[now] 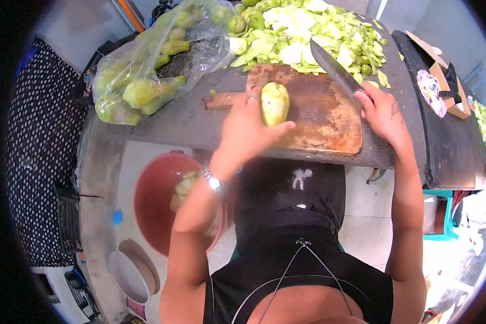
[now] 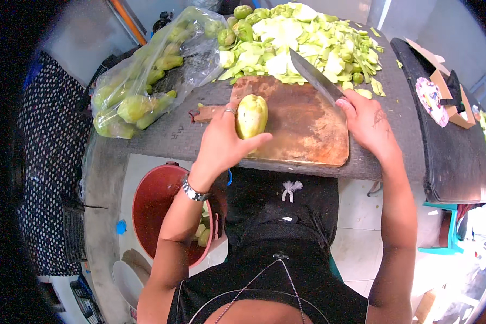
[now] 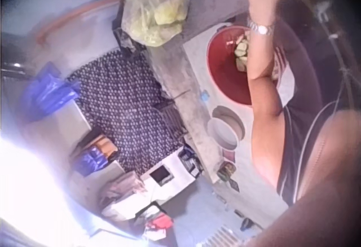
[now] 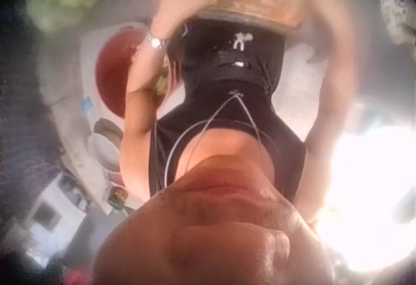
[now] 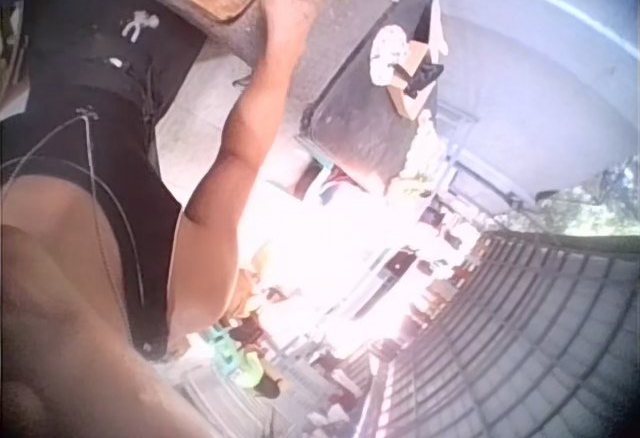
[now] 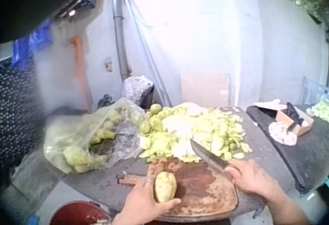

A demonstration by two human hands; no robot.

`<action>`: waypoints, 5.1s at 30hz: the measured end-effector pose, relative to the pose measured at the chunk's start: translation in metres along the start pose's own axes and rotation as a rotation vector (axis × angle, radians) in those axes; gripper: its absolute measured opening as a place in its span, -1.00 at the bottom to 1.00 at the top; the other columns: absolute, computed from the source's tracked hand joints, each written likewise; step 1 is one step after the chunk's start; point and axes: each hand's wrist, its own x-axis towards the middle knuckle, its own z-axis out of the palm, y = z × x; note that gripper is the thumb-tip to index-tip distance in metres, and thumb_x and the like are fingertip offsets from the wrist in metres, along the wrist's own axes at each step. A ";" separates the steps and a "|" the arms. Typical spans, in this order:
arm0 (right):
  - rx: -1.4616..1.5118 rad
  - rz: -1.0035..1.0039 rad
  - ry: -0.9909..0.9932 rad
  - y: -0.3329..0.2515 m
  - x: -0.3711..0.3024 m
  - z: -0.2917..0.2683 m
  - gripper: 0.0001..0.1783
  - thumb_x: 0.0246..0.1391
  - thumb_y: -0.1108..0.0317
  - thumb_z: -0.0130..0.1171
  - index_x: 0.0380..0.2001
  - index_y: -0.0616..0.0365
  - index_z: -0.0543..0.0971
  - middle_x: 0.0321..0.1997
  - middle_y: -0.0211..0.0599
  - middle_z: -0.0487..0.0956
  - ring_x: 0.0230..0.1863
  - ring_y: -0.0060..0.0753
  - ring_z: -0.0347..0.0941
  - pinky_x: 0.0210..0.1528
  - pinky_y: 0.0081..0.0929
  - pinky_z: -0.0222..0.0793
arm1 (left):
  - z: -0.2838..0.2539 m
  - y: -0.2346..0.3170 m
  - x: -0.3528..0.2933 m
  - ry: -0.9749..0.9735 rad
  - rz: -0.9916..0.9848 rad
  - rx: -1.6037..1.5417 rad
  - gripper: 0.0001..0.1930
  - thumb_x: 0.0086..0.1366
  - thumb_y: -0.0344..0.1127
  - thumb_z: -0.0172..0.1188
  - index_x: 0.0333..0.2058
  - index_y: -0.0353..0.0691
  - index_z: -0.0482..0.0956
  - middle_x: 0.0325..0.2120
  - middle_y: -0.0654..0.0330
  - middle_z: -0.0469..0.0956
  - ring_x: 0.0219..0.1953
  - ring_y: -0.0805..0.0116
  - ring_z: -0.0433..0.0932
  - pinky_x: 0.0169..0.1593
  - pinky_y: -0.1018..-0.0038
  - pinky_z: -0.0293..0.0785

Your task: The person peels chayote squash using a knife. They hold each chayote in one hand while removing the skin with a knife in the other, placing peeled pieces into a red bucket.

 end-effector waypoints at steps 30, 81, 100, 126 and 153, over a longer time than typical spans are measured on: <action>-0.195 0.160 0.034 -0.040 0.073 -0.004 -0.13 0.00 -0.55 0.26 -0.38 0.21 0.69 -0.38 0.01 0.72 -0.22 0.03 0.70 -0.05 -0.11 0.56 | 0.014 -0.028 0.131 -0.625 -0.194 -1.029 -0.29 0.22 -0.32 0.51 0.30 -0.19 0.38 0.00 0.11 0.62 -0.04 0.31 0.66 -0.21 0.44 0.65; 0.071 -0.198 0.148 -0.027 0.140 0.032 -0.33 -0.12 -0.34 0.52 -0.51 0.11 0.61 -0.58 -0.27 0.64 -0.50 -0.20 0.64 -0.36 -0.29 0.53 | 0.049 -0.023 0.166 -0.276 -0.026 -0.860 -0.45 0.01 -0.33 0.53 0.01 -0.28 0.60 -0.17 0.21 0.72 -0.18 0.41 0.67 -0.04 0.41 0.60; -0.192 0.153 -0.010 -0.036 0.212 -0.007 -0.10 0.08 -0.61 0.12 -0.61 0.17 0.58 -0.56 -0.13 0.57 -0.45 -0.17 0.53 -0.22 -0.19 0.46 | 0.028 -0.041 0.174 -0.052 -0.163 -1.288 -0.45 0.15 -0.40 0.45 0.13 -0.30 0.51 -0.17 0.19 0.68 -0.27 0.43 0.65 -0.29 0.48 0.61; 0.360 -0.077 0.023 -0.013 0.144 0.049 -0.34 0.24 -0.28 0.28 -0.47 0.21 0.58 -0.66 -0.29 0.46 -0.57 -0.52 0.31 -0.46 -0.37 0.23 | 0.048 -0.054 0.184 -0.074 -0.139 -1.110 -0.26 -0.06 -0.52 0.63 0.14 -0.34 0.50 -0.04 0.15 0.65 -0.01 0.39 0.64 0.07 0.41 0.61; 0.446 0.200 0.055 0.025 0.155 0.045 -0.10 0.23 -0.54 0.08 -0.62 0.21 0.50 -0.68 -0.35 0.28 -0.57 -0.48 0.22 -0.46 -0.33 0.21 | 0.043 -0.057 0.176 -0.299 -0.073 -1.779 -0.25 0.20 -0.35 0.38 0.34 -0.35 0.31 0.17 -0.07 0.52 0.08 0.15 0.63 0.06 0.26 0.69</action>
